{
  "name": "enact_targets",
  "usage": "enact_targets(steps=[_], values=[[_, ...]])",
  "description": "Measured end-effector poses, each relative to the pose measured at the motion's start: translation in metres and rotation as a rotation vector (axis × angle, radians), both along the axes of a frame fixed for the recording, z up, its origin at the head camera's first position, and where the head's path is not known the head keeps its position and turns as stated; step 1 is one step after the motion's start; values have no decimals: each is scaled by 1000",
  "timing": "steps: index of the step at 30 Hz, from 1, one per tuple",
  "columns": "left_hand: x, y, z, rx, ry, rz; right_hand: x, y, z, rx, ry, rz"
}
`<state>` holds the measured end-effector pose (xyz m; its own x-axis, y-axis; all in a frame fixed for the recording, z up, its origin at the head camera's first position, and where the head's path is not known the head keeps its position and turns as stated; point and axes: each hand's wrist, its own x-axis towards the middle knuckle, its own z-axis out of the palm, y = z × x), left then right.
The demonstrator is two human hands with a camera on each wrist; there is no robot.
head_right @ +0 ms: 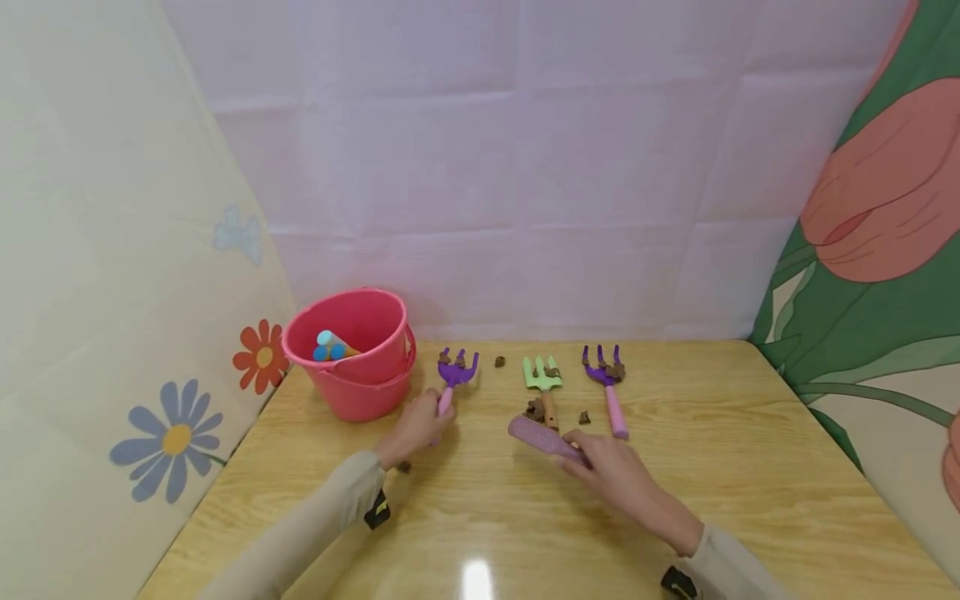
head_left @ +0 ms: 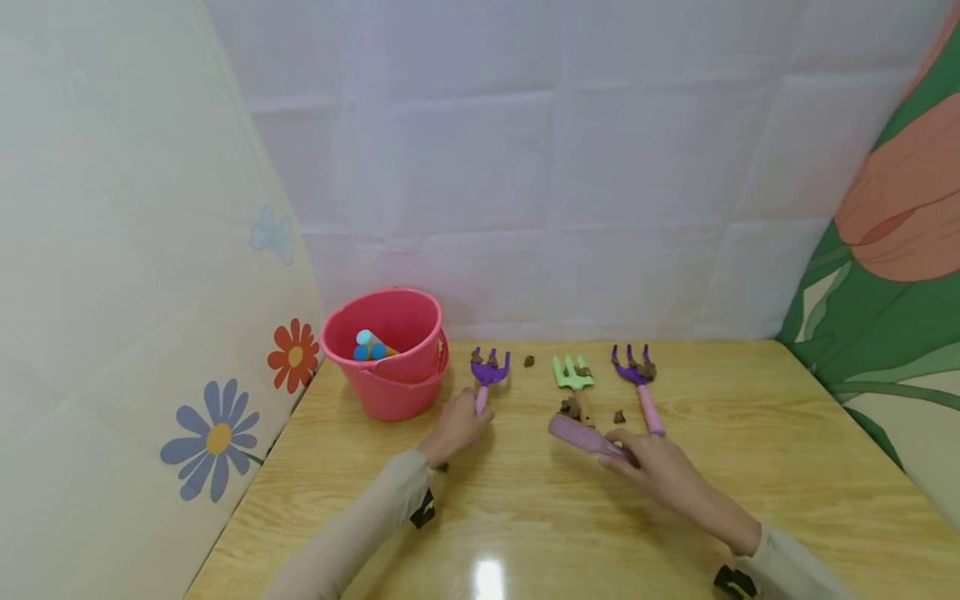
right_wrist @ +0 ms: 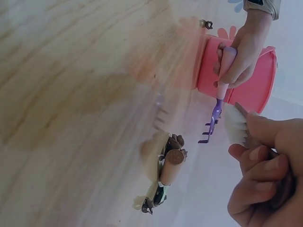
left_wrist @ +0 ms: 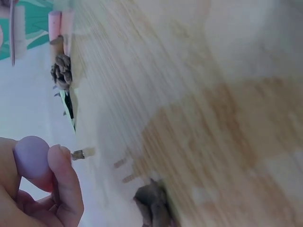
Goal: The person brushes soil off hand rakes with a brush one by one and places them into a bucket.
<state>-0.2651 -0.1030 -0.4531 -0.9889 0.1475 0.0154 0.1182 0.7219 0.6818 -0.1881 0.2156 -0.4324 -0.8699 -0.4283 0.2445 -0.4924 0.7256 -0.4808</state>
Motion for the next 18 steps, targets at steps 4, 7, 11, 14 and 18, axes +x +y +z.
enact_targets(steps=[4, 7, 11, 14, 18], values=[[5, 0, 3, 9, 17, -11, -3, 0, 4, -3, 19, 0], [8, -1, 4, -8, 53, -12, -5, 0, 8, -3, 57, 10], [13, -2, 5, -9, 68, -14, -9, 0, 10, -9, 89, -5], [15, -2, 5, 1, 51, -24, -12, 0, 9, -20, 110, -22], [18, -1, 5, 27, 30, -54, -15, 1, 6, -33, 150, -21]])
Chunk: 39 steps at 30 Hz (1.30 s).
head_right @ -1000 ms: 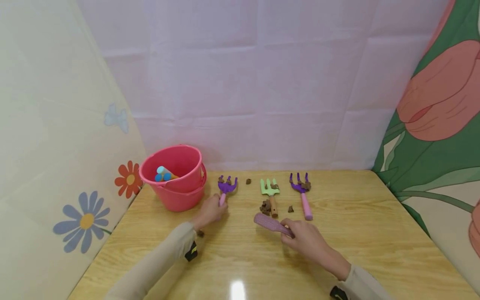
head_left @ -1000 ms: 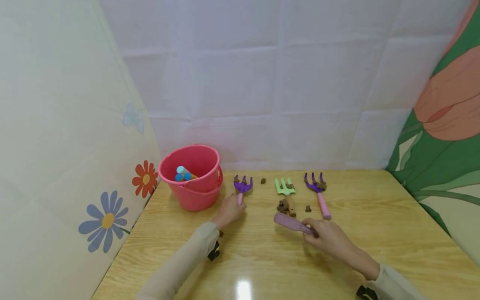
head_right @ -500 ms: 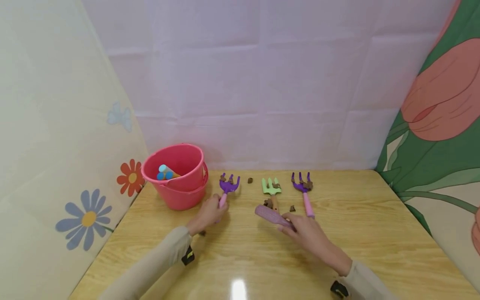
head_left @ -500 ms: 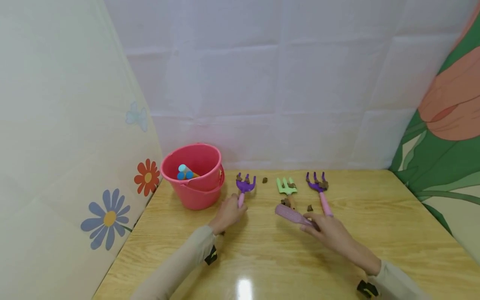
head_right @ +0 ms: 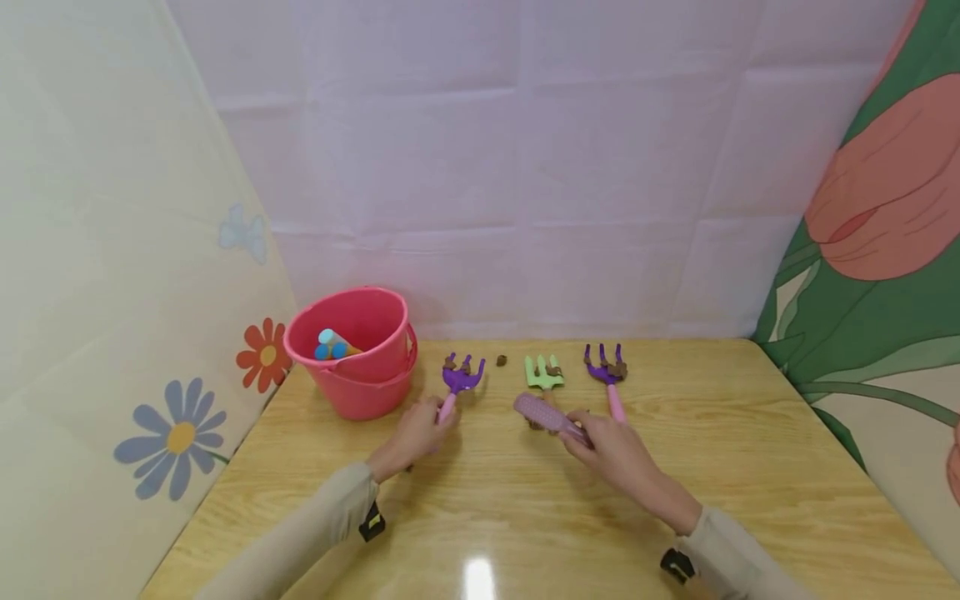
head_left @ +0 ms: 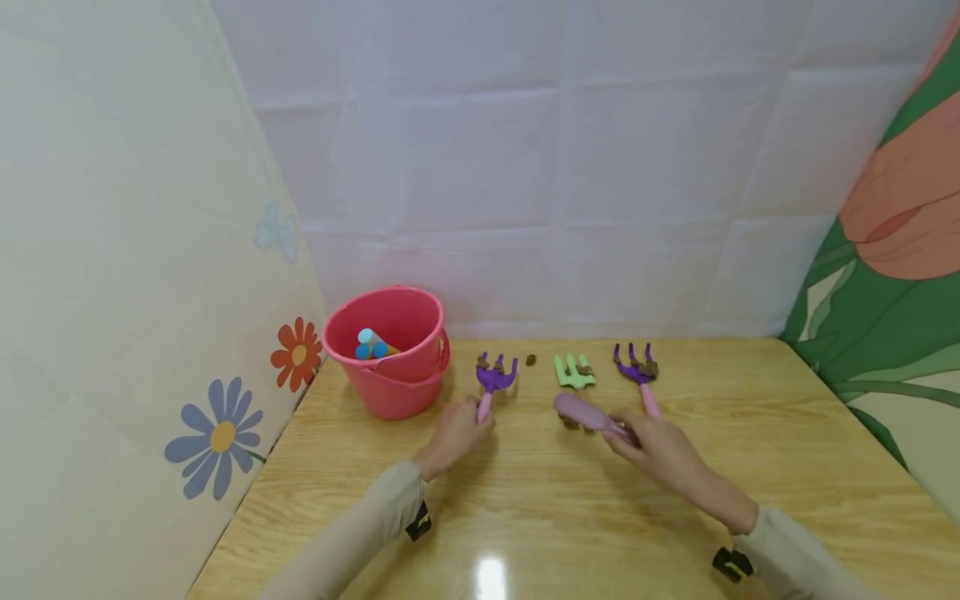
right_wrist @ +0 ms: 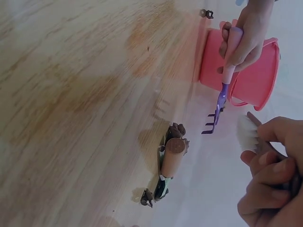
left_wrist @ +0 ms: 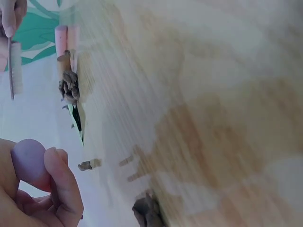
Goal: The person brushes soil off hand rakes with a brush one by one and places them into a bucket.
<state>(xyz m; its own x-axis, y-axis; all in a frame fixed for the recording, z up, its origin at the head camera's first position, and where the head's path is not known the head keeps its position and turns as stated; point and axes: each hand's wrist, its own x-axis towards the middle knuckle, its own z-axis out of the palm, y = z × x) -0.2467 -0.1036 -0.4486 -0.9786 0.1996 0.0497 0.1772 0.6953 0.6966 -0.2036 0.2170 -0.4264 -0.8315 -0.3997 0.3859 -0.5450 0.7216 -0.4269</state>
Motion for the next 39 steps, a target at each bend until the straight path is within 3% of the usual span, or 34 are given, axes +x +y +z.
enact_targets(steps=[4, 9, 11, 16, 24, 31, 39], values=[[5, 3, 0, 26, -26, -19, -1, 1, -1, -4, 20, 25], [11, 6, 1, 29, 0, -24, -9, -2, 1, -1, 29, 93], [12, 7, 1, 26, 25, -33, -14, -4, 2, 0, 63, 113], [18, 12, 2, 42, 10, -58, -26, -7, 7, 24, 135, 118], [33, 23, 7, 37, 0, -89, -33, -17, 18, 36, 78, 120], [43, 28, 10, 49, -14, -101, -38, -33, 19, 28, 171, 191], [46, 28, 11, 68, -11, -98, -44, -31, 12, -4, 131, 140]])
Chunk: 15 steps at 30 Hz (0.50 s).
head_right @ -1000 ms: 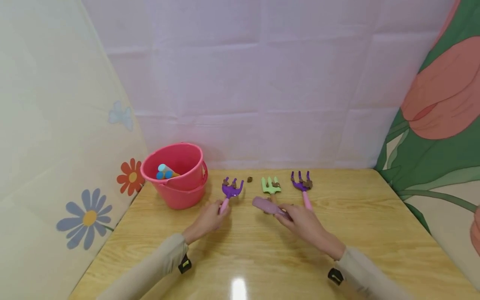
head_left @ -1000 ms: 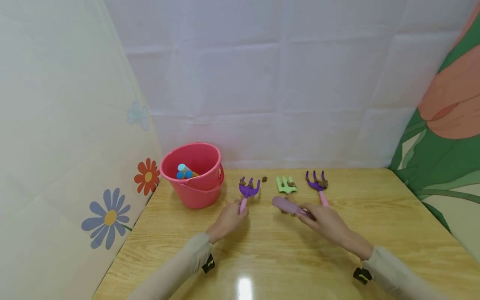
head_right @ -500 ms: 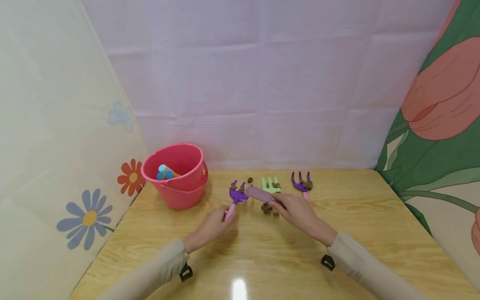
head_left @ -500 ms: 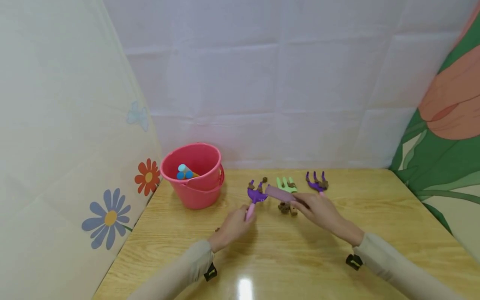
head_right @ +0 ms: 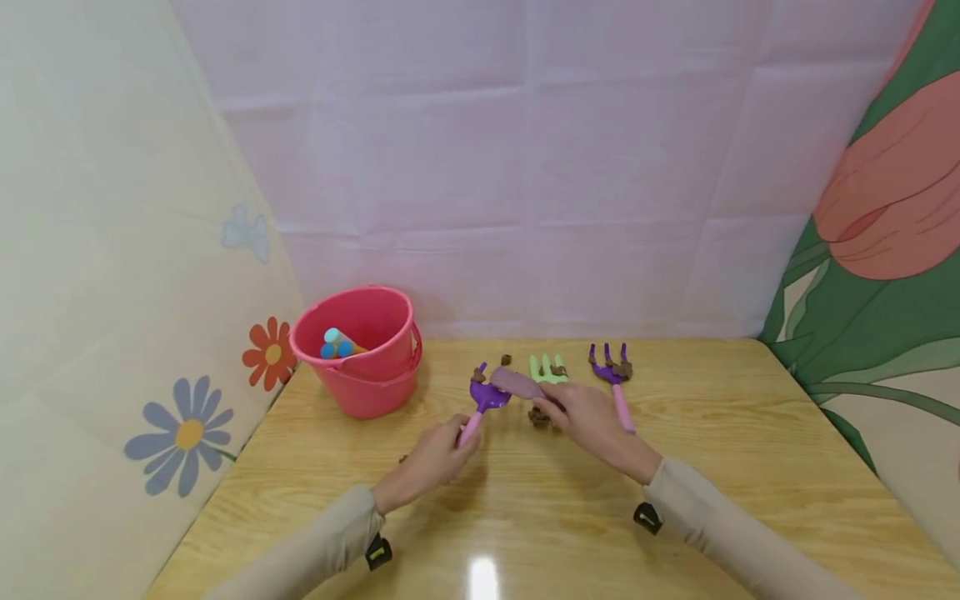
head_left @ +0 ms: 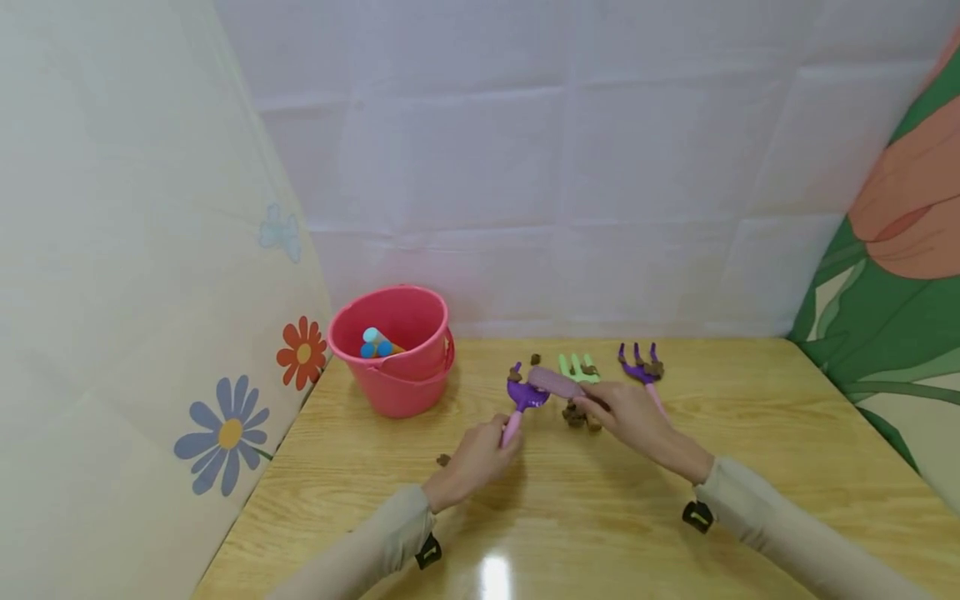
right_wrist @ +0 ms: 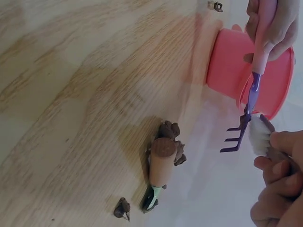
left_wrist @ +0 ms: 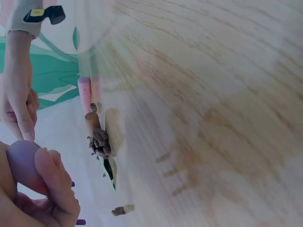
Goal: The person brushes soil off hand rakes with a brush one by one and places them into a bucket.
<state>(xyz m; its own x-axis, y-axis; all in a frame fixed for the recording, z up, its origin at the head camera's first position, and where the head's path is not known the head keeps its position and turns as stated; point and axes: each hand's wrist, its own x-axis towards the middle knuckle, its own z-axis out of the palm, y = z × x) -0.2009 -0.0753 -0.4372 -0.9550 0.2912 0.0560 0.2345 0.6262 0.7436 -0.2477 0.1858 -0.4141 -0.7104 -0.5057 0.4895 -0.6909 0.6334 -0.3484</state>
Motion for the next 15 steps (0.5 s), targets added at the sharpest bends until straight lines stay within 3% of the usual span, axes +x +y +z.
enact_targets(steps=[5, 9, 15], values=[[2, 0, 0, -17, 31, -11, -9, 7, -3, -1, 63, -69], [3, 0, -1, -16, 46, -27, -9, 10, -3, -15, 111, -108], [2, 1, 1, -5, 50, -27, 2, 4, 0, -29, 78, 26]])
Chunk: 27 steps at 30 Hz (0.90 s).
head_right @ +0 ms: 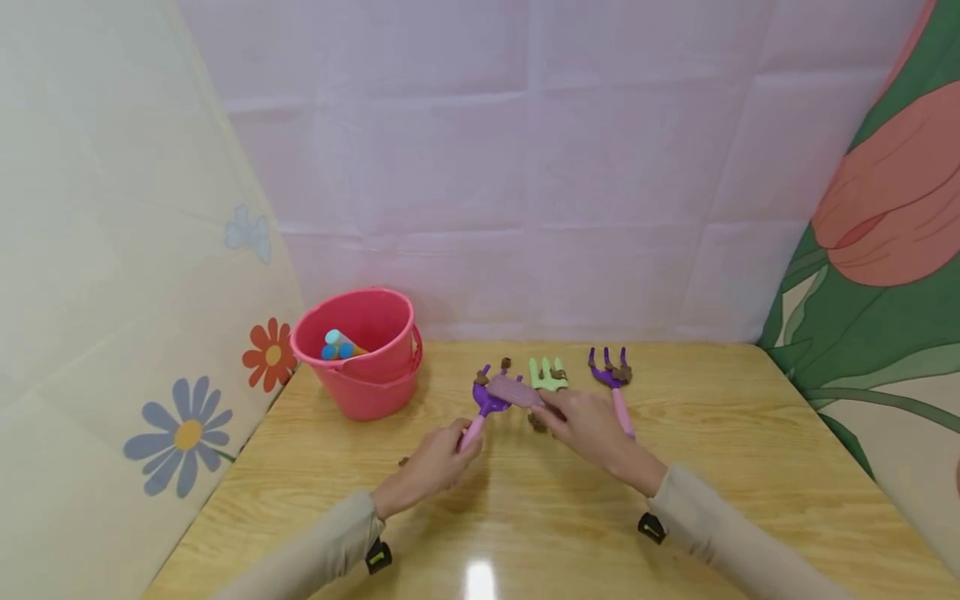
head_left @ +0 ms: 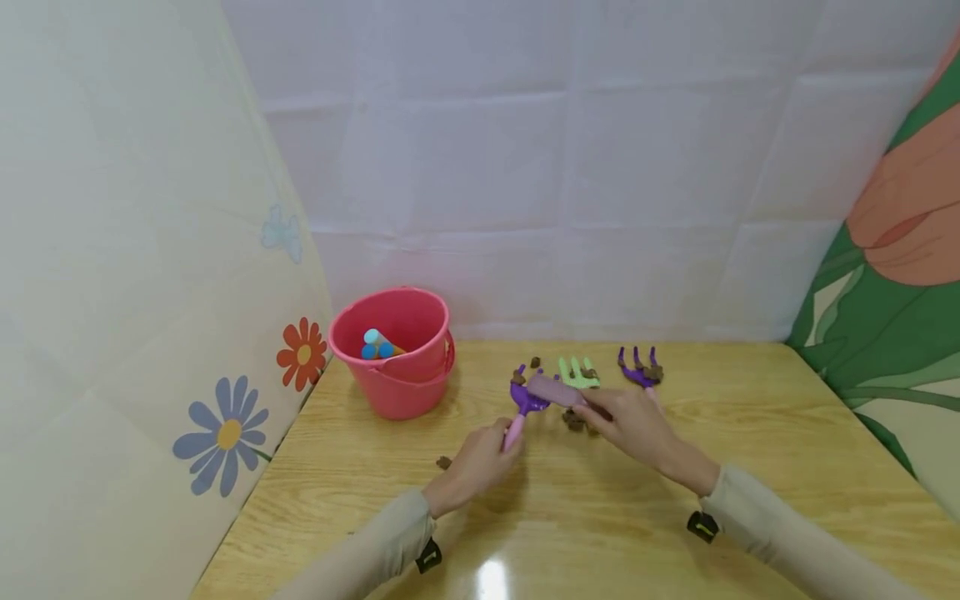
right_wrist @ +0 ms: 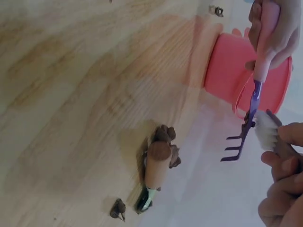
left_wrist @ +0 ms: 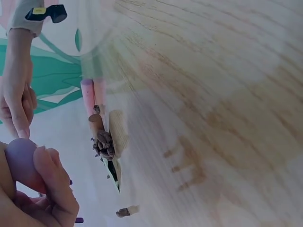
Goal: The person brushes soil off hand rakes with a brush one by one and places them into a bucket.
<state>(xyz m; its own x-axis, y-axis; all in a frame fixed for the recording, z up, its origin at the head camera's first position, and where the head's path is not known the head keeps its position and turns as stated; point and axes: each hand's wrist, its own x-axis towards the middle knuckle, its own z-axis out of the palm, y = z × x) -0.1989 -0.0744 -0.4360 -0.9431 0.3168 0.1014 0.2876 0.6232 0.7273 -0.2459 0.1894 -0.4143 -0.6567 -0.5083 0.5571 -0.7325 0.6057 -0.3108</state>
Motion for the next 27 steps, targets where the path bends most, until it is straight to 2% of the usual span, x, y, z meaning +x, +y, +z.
enact_targets(steps=[3, 6, 10, 15, 17, 19, 23, 25, 27], values=[[-1, -1, 0, -5, 7, 1, -3, -3, 0, -1, 31, -12], [-3, -2, -1, -23, 26, -2, -13, -1, -1, 16, 86, -85], [-1, -3, -4, -57, 58, 3, -18, 3, -6, -4, 114, -116], [4, -7, -3, 14, -24, 1, -4, -2, -9, -16, 88, -23], [4, -8, -2, 29, -43, -5, -3, -5, -8, 1, 73, -5], [3, -8, -1, 0, -2, -18, -6, -5, -6, 18, 55, -25], [1, -5, -2, -75, 117, -48, -17, 0, -5, 22, 112, -117], [1, -3, -2, -78, 135, -61, -18, 3, -5, 4, 138, -144], [2, -3, -3, -70, 125, -65, -15, 5, -4, -23, 138, -131]])
